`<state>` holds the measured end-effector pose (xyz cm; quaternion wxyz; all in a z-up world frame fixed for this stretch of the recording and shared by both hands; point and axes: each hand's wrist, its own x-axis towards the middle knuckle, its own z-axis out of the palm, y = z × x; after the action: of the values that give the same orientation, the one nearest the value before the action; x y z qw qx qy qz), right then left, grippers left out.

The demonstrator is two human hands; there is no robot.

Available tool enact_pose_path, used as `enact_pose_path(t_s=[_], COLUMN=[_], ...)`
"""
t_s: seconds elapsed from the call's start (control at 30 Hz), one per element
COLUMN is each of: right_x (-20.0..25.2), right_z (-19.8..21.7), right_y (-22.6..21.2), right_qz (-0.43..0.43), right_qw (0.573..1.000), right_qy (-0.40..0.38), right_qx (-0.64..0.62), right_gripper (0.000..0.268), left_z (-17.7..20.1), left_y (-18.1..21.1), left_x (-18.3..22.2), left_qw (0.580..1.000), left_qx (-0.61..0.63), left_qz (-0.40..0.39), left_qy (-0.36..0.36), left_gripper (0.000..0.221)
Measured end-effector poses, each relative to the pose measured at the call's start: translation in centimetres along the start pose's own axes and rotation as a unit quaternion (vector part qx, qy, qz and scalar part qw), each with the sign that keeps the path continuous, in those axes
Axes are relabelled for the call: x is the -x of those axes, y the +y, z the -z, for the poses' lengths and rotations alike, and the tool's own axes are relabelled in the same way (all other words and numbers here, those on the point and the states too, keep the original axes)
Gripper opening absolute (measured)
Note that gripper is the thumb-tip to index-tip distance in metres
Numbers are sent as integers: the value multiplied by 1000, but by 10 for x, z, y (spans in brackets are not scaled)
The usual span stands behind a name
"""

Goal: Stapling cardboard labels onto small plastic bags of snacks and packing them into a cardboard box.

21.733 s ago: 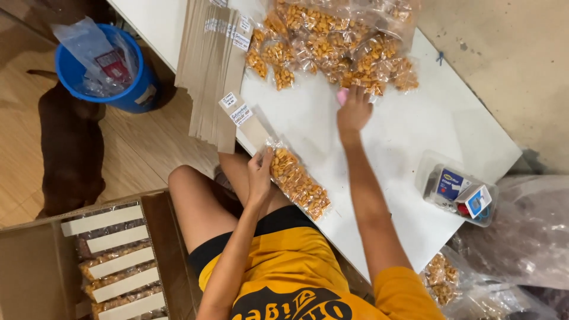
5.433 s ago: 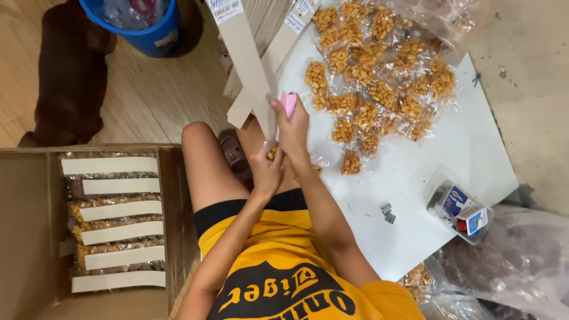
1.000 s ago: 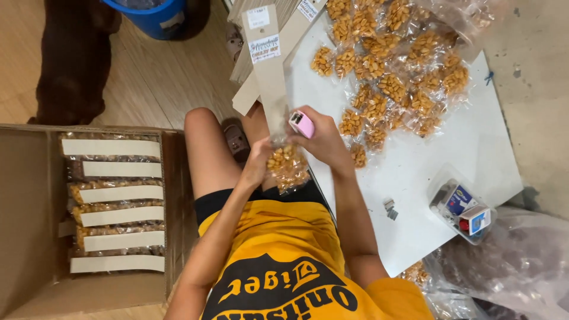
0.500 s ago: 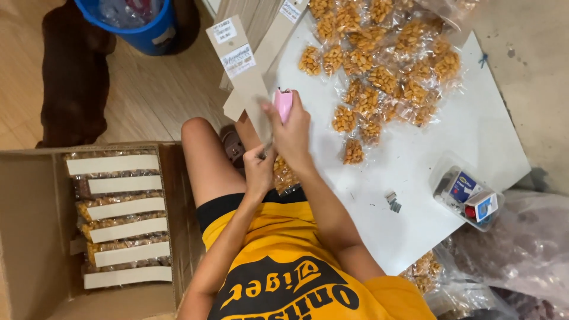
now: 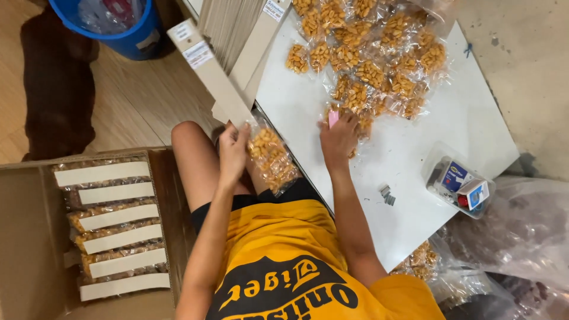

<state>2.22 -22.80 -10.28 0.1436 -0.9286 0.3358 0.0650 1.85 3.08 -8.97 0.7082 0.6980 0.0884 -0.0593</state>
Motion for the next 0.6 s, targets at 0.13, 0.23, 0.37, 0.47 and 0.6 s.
enact_pose_path(t_s=[0.13, 0.23, 0.37, 0.47, 0.6], right_x=[-4, 8, 70, 74, 78], right_z=[-31, -25, 19, 20, 53], right_y=[28, 5, -61, -78, -89], right_qz=[233, 368, 523, 616, 488], right_qw=[931, 871, 803, 737, 804], right_qy=[276, 323, 222, 157, -39], right_qx=[57, -23, -179, -230, -338], right_gripper=[37, 22, 35, 57, 31], left_z=[7, 2, -4, 4, -5], left_y=[-13, -26, -3, 29, 13], left_x=[-10, -15, -9, 10, -2], left_qw=[1000, 999, 991, 994, 989], left_qx=[28, 36, 33, -7, -85], left_qz=[1, 30, 130, 101, 120], left_qy=[-12, -16, -17, -49, -32], left_gripper=[19, 27, 81, 85, 33])
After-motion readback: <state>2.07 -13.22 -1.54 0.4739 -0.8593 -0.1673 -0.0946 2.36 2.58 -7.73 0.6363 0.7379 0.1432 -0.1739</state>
